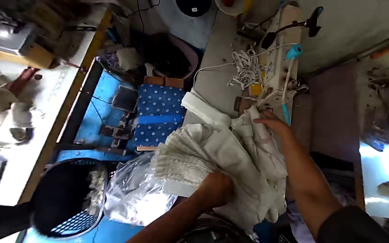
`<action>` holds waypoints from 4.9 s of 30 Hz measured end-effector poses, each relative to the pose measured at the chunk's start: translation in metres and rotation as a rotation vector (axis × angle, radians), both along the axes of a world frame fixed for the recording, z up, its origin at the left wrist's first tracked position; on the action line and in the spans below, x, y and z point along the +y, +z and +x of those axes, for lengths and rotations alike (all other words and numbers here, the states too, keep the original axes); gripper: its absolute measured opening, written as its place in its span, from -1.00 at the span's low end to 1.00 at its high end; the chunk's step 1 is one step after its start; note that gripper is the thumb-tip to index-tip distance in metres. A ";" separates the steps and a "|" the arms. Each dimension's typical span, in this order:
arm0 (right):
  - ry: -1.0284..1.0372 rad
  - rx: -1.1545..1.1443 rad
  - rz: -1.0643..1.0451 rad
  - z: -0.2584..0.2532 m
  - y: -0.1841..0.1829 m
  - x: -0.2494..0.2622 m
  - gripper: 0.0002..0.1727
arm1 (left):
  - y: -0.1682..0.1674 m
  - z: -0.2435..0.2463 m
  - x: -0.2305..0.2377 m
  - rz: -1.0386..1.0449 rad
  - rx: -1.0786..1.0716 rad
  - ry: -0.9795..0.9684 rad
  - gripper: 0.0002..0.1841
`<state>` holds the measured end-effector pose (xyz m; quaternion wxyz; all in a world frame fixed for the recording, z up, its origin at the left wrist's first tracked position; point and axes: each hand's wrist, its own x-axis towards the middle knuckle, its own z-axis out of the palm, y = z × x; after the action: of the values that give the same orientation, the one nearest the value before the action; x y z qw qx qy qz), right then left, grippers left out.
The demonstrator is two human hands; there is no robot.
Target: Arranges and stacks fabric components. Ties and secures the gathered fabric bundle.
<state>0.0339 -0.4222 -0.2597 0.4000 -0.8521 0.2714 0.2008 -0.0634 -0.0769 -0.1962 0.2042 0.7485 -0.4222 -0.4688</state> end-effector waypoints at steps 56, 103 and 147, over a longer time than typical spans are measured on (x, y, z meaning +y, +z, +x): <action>-0.080 0.098 -0.045 -0.142 0.004 0.019 -0.29 | -0.013 0.070 -0.018 0.165 0.064 0.469 -0.30; -0.213 -0.596 0.152 -0.218 0.101 0.219 -0.62 | 0.068 0.032 -0.028 -0.056 0.328 0.359 -0.72; -0.048 -0.791 0.043 -0.218 0.115 0.159 -0.58 | -0.011 0.027 0.050 -0.667 -0.573 -0.103 -0.65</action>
<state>-0.1843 -0.2636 -0.1444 0.4961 -0.8485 0.1119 -0.1467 -0.0363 -0.0273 -0.2071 0.2858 0.7193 -0.6268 -0.0901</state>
